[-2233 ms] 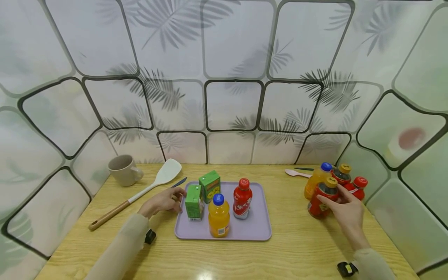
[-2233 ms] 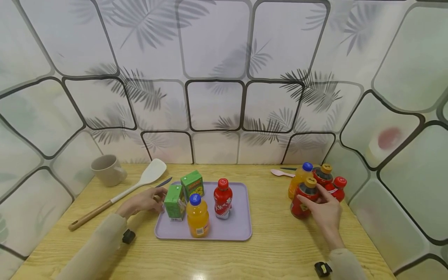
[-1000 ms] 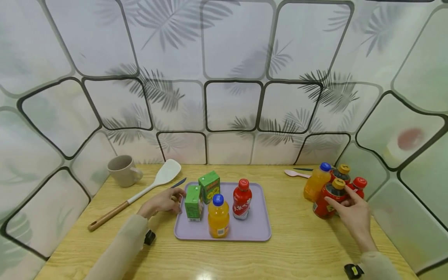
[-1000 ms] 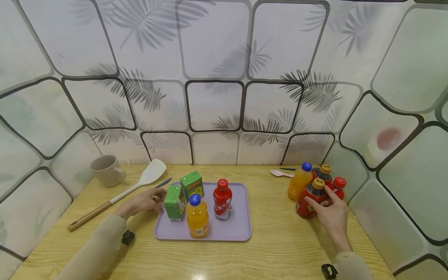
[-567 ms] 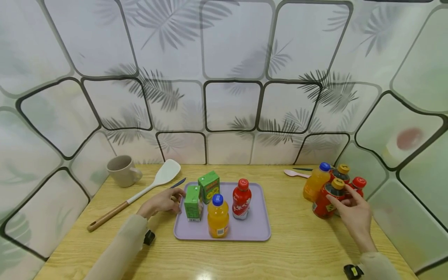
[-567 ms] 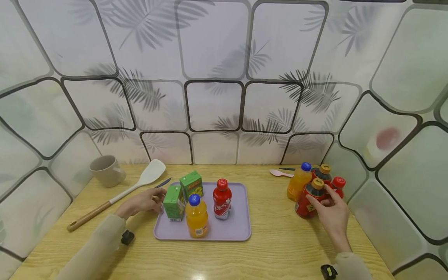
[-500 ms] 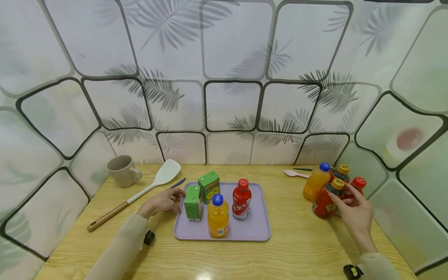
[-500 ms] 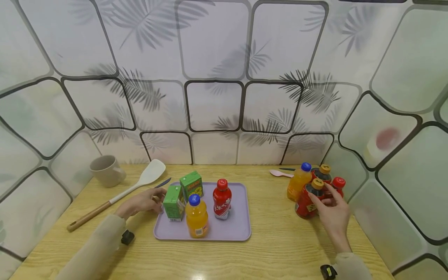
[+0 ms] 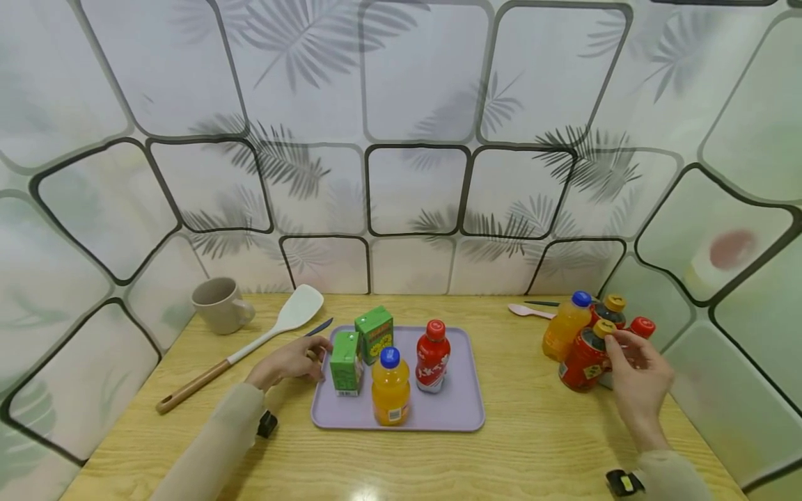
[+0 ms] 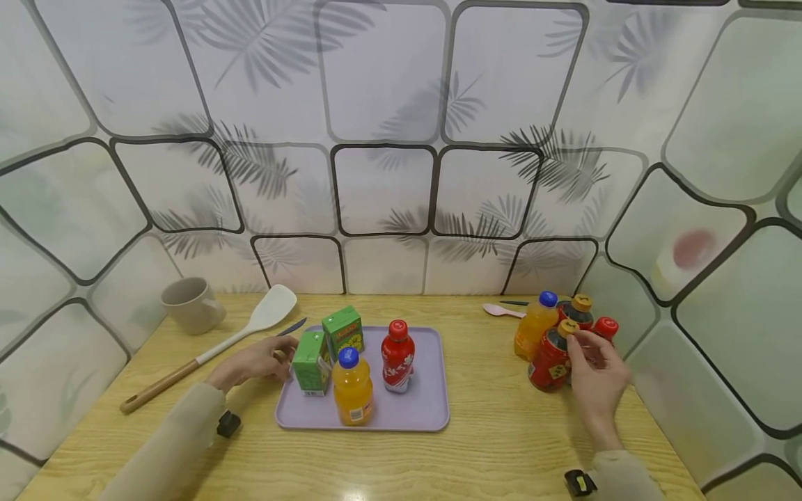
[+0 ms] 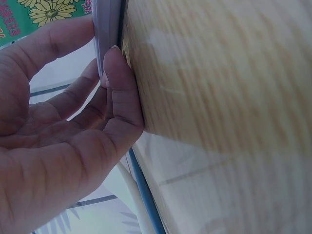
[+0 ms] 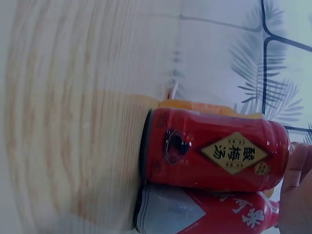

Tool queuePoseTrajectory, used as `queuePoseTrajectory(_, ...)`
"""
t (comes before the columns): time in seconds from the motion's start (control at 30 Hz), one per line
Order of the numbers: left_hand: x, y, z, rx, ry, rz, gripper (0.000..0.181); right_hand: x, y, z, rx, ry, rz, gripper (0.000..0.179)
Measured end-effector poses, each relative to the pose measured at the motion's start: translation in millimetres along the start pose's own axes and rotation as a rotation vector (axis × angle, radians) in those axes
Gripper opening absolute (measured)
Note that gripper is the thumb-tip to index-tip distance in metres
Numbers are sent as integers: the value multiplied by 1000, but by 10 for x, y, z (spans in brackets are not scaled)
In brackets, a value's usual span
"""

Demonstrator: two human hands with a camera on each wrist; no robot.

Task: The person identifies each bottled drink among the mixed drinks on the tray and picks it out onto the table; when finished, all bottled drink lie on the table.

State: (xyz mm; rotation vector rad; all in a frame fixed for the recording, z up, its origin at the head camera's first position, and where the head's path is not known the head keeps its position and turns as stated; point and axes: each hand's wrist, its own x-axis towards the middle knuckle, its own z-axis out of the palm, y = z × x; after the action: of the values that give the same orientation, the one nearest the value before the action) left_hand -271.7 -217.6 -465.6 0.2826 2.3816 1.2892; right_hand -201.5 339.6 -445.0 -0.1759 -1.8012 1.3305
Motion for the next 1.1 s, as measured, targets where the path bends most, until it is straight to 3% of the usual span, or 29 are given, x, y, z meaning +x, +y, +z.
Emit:
queuePoseTrajectory(0.13, 9, -6, -6, 0, -3, -9, 54, -44, -27, 67, 64, -78, -20, 21)
queuePoseTrajectory(0.37, 20, -22, -5, -7, 12, -26, 54, -166, -81, 241, 67, -233, 112, 21)
queuePoseTrajectory(0.53, 22, -22, -3, -9, 16, -32, 53, -223, -81, 370, 96, -319, 116, 20)
queuePoseTrajectory(0.8, 20, -14, -3, -15, 15, -36, 53, -323, -108, 518, 130, -599, 159, 30)
queuePoseTrajectory(1.1, 22, -23, -2, -20, 0, -18, 53, -481, -156, 749, 178, -774, 259, 34)
